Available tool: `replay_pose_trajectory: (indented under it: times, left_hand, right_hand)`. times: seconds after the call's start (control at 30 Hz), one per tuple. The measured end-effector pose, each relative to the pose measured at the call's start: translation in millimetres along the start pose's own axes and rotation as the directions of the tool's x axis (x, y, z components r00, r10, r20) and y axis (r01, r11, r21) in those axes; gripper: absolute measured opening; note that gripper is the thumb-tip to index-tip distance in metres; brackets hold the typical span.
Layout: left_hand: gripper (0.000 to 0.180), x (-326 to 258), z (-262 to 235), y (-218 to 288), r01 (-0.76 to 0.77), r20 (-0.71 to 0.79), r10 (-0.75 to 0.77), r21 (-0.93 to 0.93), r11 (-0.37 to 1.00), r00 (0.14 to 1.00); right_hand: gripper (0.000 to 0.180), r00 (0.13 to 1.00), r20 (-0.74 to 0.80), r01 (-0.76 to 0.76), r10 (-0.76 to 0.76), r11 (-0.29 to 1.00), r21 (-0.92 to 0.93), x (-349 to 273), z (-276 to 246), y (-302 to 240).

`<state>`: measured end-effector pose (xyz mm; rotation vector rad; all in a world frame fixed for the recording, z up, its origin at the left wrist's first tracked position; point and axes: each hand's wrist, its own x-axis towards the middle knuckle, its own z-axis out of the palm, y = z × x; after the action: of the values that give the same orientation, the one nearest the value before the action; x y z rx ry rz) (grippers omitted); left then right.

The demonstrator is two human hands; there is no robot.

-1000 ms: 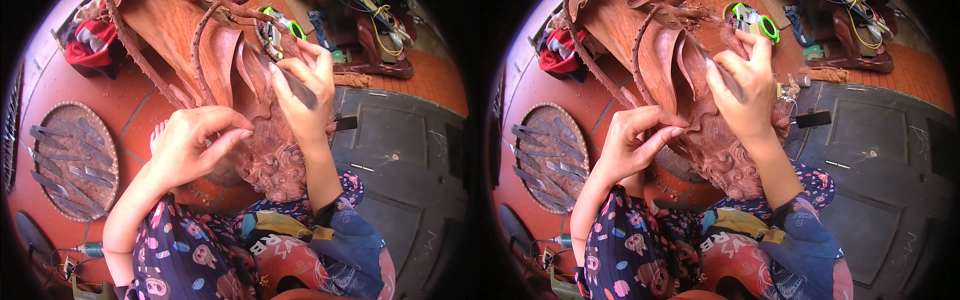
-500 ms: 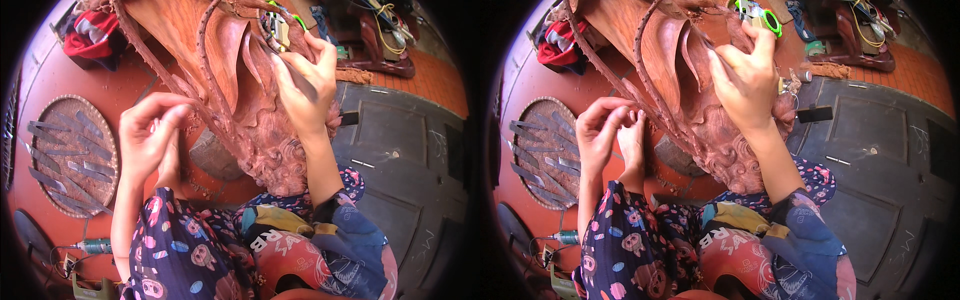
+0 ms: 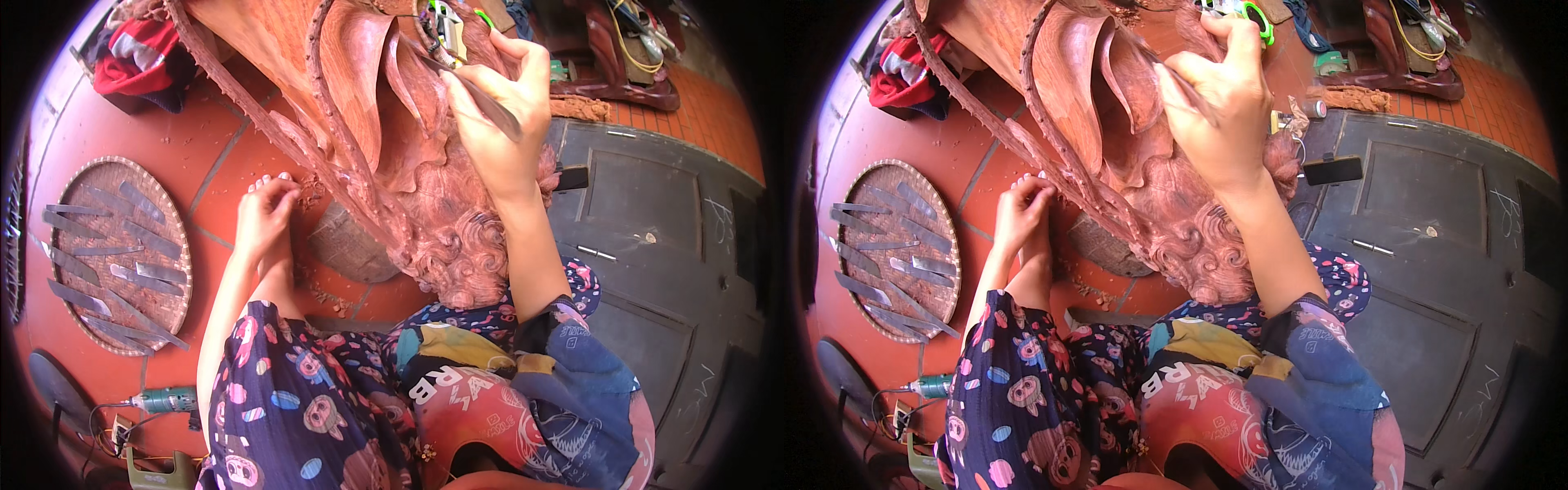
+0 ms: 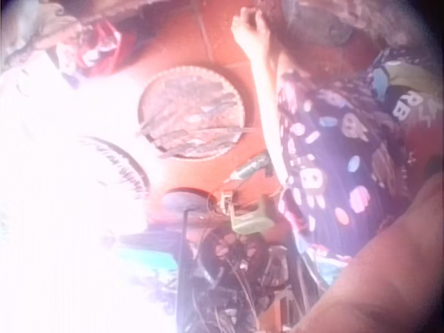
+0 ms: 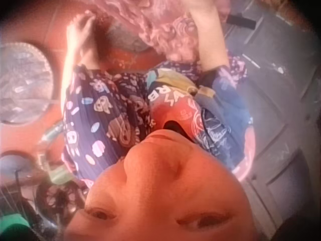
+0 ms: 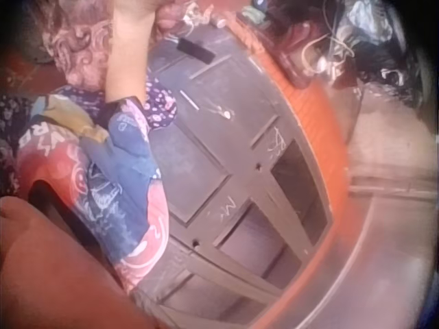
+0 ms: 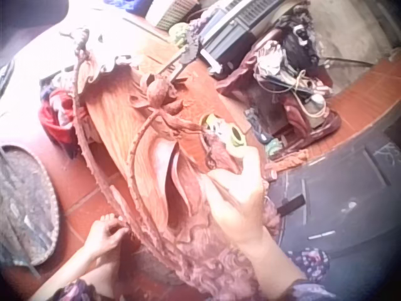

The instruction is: The person carves a large wooden sculpture using various hand tools, including chisels and a sanding block. They refine details on the surface, remove wood shavings, and smooth sections of the piece.

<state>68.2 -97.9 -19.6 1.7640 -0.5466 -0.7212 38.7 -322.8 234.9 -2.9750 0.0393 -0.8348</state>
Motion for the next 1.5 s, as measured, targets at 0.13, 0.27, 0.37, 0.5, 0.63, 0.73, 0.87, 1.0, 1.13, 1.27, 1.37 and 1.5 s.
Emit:
replay_pose_trajectory:
  times: [0.13,0.27,0.37,0.5,0.63,0.73,0.87,1.0,1.13,1.27,1.37,1.5]
  left_hand:
    - [0.019,5.9,16.5,-4.3,-0.014,0.036,-0.003,0.461,0.887,0.999]
    - [0.018,6.9,17.9,-3.7,-0.024,0.014,0.019,0.495,0.869,1.000]
    - [0.018,8.5,17.1,-7.8,-0.025,0.029,0.013,0.470,0.882,0.999]
    - [0.017,8.1,15.1,-0.9,-0.016,0.024,0.006,0.472,0.882,1.000]
    - [0.016,6.7,16.2,-5.7,-0.020,0.003,0.021,0.446,0.895,1.000]
    - [0.017,7.7,15.1,3.1,-0.010,0.018,0.002,0.428,0.904,1.000]
    - [0.016,8.9,18.3,-5.0,-0.041,0.002,0.044,0.448,0.893,0.999]
    - [0.016,8.9,20.8,-8.1,-0.037,0.000,0.041,0.410,0.911,0.999]
    - [0.016,7.8,18.6,-12.3,-0.034,-0.028,0.050,0.421,0.906,0.998]
    - [0.016,8.9,16.4,-10.0,-0.018,-0.002,0.021,0.448,0.894,1.000]
    - [0.017,4.5,15.6,-9.1,-0.038,-0.037,0.056,0.378,0.925,0.998]
    - [0.017,4.1,18.6,-13.1,-0.031,-0.040,0.047,0.329,0.944,0.998]
  right_hand:
    - [0.015,1.000,0.018,0.021,-0.021,0.999,-0.047,-1.3,-4.1,-1.6]
    - [0.016,1.000,0.009,-0.011,0.012,0.996,-0.090,3.2,0.6,-11.5]
    - [0.017,0.995,-0.064,0.079,-0.075,0.995,0.058,-1.2,2.3,9.6]
    - [0.014,0.997,-0.028,0.073,-0.077,0.991,-0.108,1.0,1.3,-10.3]
    - [0.008,0.998,0.055,0.022,-0.026,0.997,0.071,3.4,-8.4,-7.4]
    - [0.007,0.999,0.022,0.027,-0.027,1.000,-0.011,3.3,-5.8,-11.2]
    - [0.008,1.000,-0.001,0.013,-0.013,1.000,-0.011,1.2,-3.8,-8.8]
    - [0.013,1.000,-0.008,0.008,-0.007,0.989,0.151,1.5,-11.7,1.8]
    - [0.011,0.970,0.140,0.169,-0.197,0.967,0.192,43.7,-42.9,2.9]
    - [0.011,0.816,0.469,0.324,-0.337,0.940,0.111,76.6,-48.2,12.2]
    - [0.013,0.765,0.548,0.311,-0.338,0.939,0.145,71.2,-38.1,19.0]
    - [0.015,0.762,0.516,0.408,-0.391,0.909,0.087,65.2,-32.6,18.9]
